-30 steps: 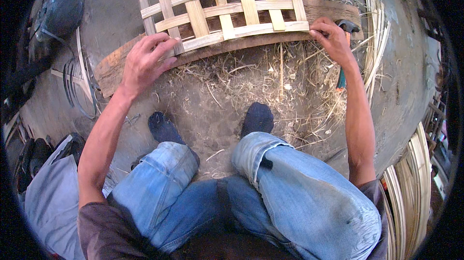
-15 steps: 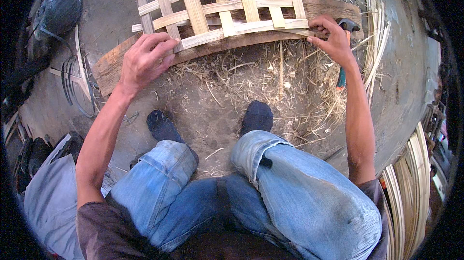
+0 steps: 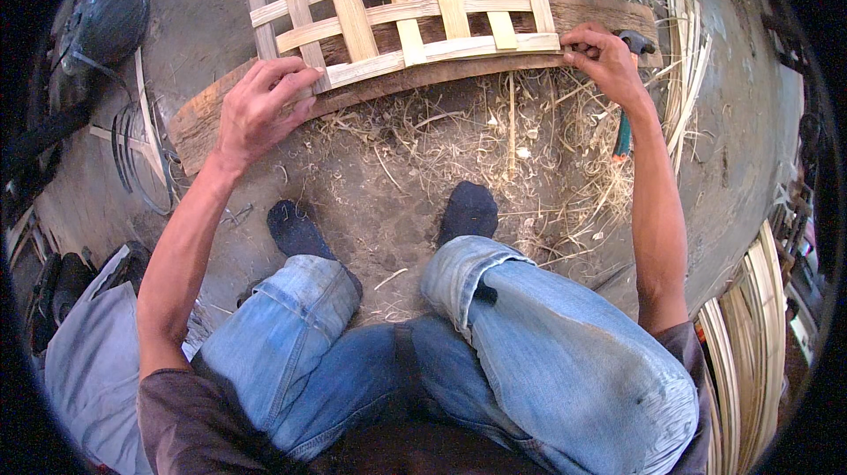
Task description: The person assembles a wooden lattice panel by hand, fitting thin wooden strips into a grid pattern and securing them with a hammer and nails. The person adjusts the strips and hammers nails to fasten the frame.
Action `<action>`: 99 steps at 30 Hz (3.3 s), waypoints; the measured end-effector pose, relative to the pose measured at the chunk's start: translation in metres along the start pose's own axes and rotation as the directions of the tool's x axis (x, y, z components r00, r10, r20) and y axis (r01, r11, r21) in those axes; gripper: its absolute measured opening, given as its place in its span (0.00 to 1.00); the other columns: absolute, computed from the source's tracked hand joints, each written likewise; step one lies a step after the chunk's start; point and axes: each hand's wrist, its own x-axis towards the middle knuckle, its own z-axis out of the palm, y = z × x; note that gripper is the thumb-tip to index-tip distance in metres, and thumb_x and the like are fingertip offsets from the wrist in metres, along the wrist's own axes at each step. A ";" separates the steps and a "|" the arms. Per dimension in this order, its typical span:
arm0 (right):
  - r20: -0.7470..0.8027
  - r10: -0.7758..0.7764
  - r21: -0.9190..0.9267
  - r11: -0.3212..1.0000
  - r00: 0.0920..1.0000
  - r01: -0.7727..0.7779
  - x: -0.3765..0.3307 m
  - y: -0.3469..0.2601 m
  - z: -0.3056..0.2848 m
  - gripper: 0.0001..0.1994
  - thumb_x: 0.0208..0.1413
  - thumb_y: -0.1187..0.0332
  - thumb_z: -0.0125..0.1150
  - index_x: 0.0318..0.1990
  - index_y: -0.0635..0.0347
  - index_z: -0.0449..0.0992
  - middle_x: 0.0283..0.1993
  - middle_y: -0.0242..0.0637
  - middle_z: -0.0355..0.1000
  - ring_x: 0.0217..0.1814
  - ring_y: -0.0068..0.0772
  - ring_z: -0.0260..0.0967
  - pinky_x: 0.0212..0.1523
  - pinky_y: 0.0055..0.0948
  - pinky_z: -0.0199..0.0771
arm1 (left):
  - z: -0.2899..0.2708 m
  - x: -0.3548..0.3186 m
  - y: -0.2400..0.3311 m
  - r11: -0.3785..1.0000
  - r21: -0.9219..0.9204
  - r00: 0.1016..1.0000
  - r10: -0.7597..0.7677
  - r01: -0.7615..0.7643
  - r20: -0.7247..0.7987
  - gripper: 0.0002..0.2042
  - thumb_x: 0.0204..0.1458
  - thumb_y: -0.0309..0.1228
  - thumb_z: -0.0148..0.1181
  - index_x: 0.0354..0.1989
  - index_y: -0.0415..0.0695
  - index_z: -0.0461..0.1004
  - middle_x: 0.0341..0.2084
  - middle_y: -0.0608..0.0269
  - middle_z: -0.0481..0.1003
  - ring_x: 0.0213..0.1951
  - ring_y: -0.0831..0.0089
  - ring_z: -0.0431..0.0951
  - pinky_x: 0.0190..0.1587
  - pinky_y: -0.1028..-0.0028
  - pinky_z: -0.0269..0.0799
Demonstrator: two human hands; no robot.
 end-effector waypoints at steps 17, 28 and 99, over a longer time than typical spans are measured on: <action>-0.069 0.030 0.006 1.000 0.997 -0.029 -0.005 0.001 0.005 0.17 0.47 0.74 0.69 0.47 0.55 0.79 0.43 0.27 0.71 0.39 0.22 0.63 0.41 0.22 0.66 | -0.011 -0.063 -0.049 0.964 -0.108 0.967 -0.249 0.242 -0.054 0.32 0.40 0.35 0.75 0.57 0.48 0.69 0.51 0.54 0.71 0.52 0.59 0.74 0.54 0.63 0.72; -0.052 0.084 0.008 0.996 0.995 -0.083 -0.003 -0.010 0.007 0.13 0.49 0.75 0.67 0.44 0.61 0.77 0.43 0.26 0.69 0.38 0.19 0.59 0.42 0.20 0.62 | 0.016 -0.060 -0.029 0.940 -0.125 0.937 -0.331 0.316 -0.116 0.20 0.42 0.36 0.73 0.44 0.46 0.78 0.41 0.60 0.77 0.47 0.61 0.75 0.51 0.63 0.71; -0.123 -0.059 -0.011 0.998 0.991 0.058 -0.004 -0.007 0.009 0.15 0.47 0.71 0.70 0.45 0.58 0.79 0.45 0.33 0.75 0.44 0.29 0.72 0.42 0.26 0.71 | 0.015 -0.064 -0.039 0.950 -0.142 0.955 -0.289 0.279 -0.060 0.14 0.44 0.27 0.71 0.41 0.42 0.77 0.40 0.57 0.76 0.44 0.61 0.76 0.47 0.66 0.73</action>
